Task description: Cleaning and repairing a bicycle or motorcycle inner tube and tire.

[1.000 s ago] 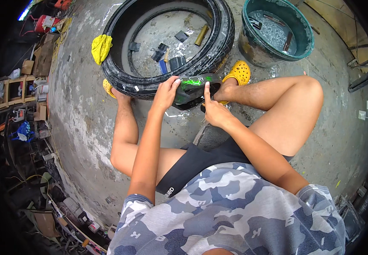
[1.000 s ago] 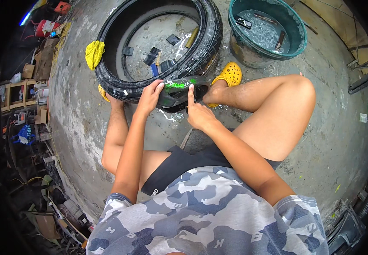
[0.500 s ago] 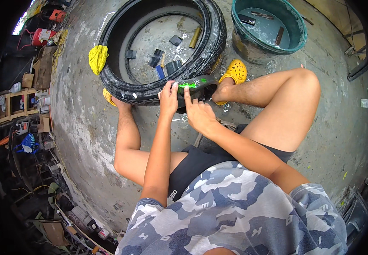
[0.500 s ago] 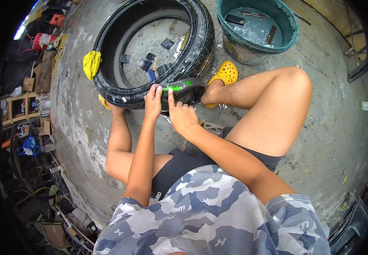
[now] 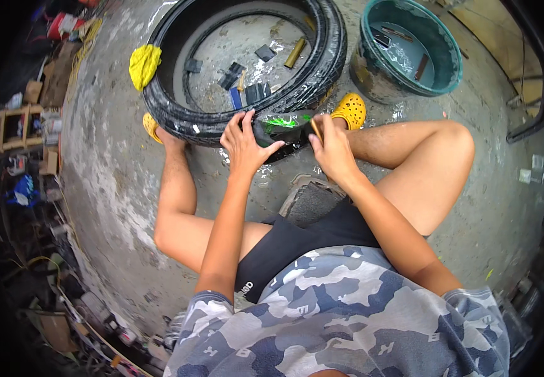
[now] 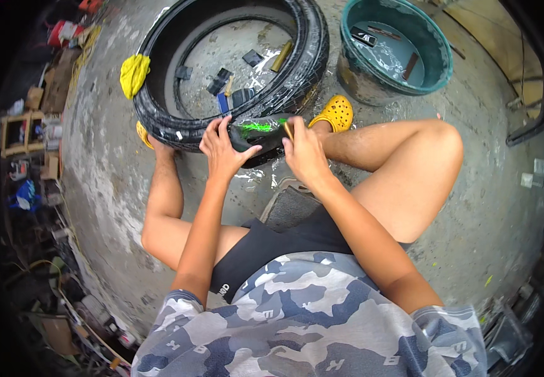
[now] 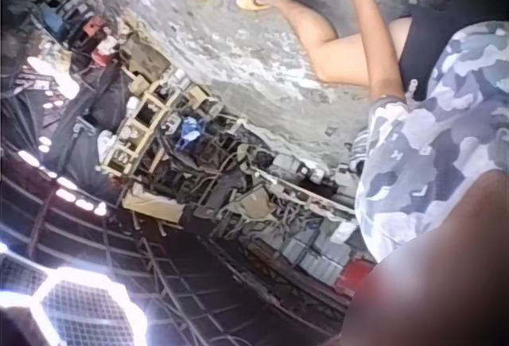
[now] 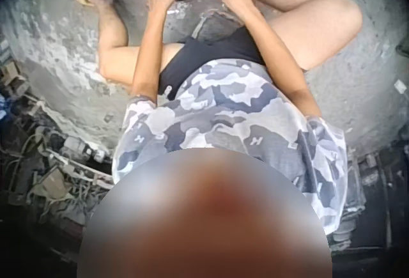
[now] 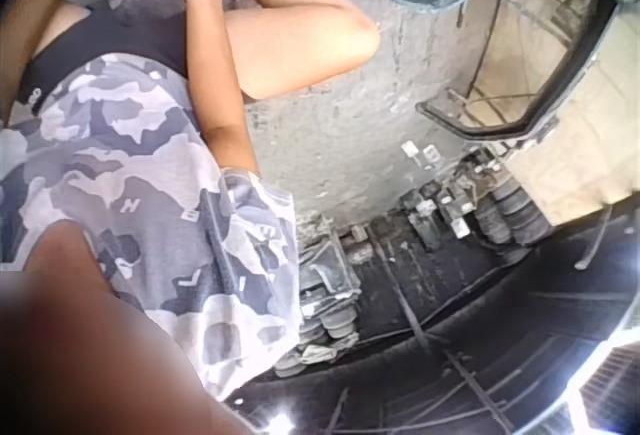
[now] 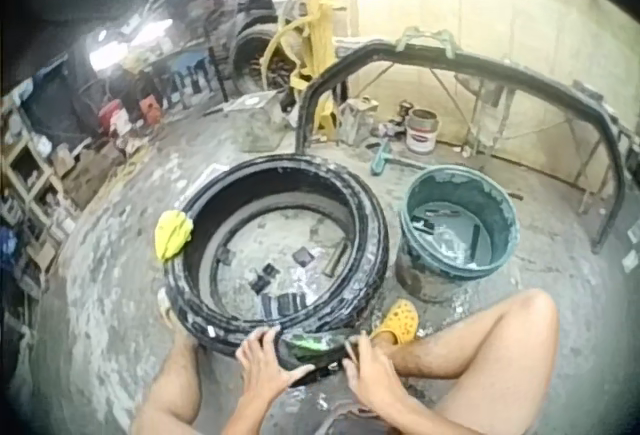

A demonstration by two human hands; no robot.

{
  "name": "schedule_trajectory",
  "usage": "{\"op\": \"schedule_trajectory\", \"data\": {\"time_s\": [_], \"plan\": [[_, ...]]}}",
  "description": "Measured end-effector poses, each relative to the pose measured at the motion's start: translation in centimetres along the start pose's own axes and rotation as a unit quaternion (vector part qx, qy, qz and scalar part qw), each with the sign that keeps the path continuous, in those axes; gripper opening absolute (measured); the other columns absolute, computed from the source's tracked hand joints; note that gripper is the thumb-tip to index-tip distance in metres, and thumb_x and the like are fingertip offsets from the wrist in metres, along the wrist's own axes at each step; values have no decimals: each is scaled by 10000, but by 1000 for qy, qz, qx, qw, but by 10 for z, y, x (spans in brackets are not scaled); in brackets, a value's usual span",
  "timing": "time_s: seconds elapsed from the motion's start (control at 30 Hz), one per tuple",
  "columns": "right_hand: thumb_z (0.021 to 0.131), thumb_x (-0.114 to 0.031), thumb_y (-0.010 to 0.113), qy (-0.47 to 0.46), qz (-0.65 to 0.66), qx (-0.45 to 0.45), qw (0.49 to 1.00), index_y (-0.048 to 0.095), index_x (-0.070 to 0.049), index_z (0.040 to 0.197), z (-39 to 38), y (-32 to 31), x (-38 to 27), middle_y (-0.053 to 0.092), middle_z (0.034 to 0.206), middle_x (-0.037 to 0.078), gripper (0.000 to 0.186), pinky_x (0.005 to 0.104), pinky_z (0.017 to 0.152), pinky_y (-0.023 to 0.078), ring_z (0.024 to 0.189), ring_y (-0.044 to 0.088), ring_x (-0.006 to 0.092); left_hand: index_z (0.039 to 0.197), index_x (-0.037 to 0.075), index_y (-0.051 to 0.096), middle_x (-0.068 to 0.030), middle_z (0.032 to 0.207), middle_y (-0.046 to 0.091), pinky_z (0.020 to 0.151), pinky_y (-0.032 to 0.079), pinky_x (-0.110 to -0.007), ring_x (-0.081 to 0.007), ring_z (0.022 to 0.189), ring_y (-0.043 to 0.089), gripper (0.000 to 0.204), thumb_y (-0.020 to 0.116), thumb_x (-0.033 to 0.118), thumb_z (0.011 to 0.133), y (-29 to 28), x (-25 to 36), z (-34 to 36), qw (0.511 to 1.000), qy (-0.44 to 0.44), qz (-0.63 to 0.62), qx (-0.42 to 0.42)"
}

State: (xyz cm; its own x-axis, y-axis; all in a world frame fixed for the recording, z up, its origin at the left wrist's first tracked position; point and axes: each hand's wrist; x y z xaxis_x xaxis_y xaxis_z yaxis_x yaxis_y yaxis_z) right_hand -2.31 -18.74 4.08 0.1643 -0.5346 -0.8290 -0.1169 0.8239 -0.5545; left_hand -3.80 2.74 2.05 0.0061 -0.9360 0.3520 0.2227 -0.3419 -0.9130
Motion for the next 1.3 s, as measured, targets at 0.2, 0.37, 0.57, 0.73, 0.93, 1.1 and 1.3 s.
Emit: {"op": "schedule_trajectory", "data": {"time_s": [0.2,0.37,0.57,0.73,0.93,1.1,1.3], "plan": [[827,-10,645,-177,-71,30,981,570,-28,1206,23,27,22,521,924,177,387,433,792,464,876,535,346,1347,122,488,-42,1437,443,1028,238,-474,-217,1376,353,907,776,489,569,14,-16,14,1000,10,-2,0],[791,-15,667,-223,-130,42,965,560,-41,1237,59,67,-27,516,910,173,459,426,735,481,864,528,346,1301,123,522,-29,1388,489,1001,258,-467,-188,1336,404,859,749,489,558,25,-19,13,998,18,-16,60],[771,34,671,-236,-149,13,960,587,-2,1230,17,33,18,547,894,160,468,413,678,474,758,539,311,1283,100,529,-24,1370,513,1000,265,-468,-178,1322,423,820,733,485,588,22,-21,8,997,15,-47,57],[761,45,678,-249,-127,77,957,610,-4,1179,75,97,-58,539,851,156,426,400,686,452,764,530,306,1281,105,527,-15,1378,512,994,255,-488,-161,1324,426,789,743,455,608,41,-24,11,995,22,22,93],[752,63,668,-199,-128,18,971,590,20,1223,15,38,-4,528,889,177,479,418,694,449,759,521,325,1304,113,523,-10,1393,505,1012,260,-461,-172,1329,426,860,720,503,563,28,-22,6,998,9,-46,52],[808,47,630,-197,-122,50,972,606,12,1166,67,98,-60,537,910,184,361,402,731,472,789,540,334,1307,110,511,-18,1389,497,1011,276,-489,-181,1323,415,860,745,505,580,48,-28,10,992,38,49,109],[815,33,636,-222,-151,41,962,604,3,1183,24,43,9,583,984,215,371,413,738,465,809,543,338,1307,109,517,-26,1386,501,1015,279,-482,-180,1332,411,861,722,528,583,31,-23,9,998,9,-43,54]]}}
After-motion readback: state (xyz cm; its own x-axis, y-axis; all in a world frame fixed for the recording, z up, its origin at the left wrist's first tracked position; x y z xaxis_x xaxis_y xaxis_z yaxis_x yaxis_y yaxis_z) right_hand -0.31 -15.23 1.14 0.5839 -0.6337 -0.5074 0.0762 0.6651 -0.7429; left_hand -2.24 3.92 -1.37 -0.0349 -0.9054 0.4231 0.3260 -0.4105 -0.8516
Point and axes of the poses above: each hand's wrist, its own z-axis towards the middle knuckle, its own y-axis out of the palm, x = y × z
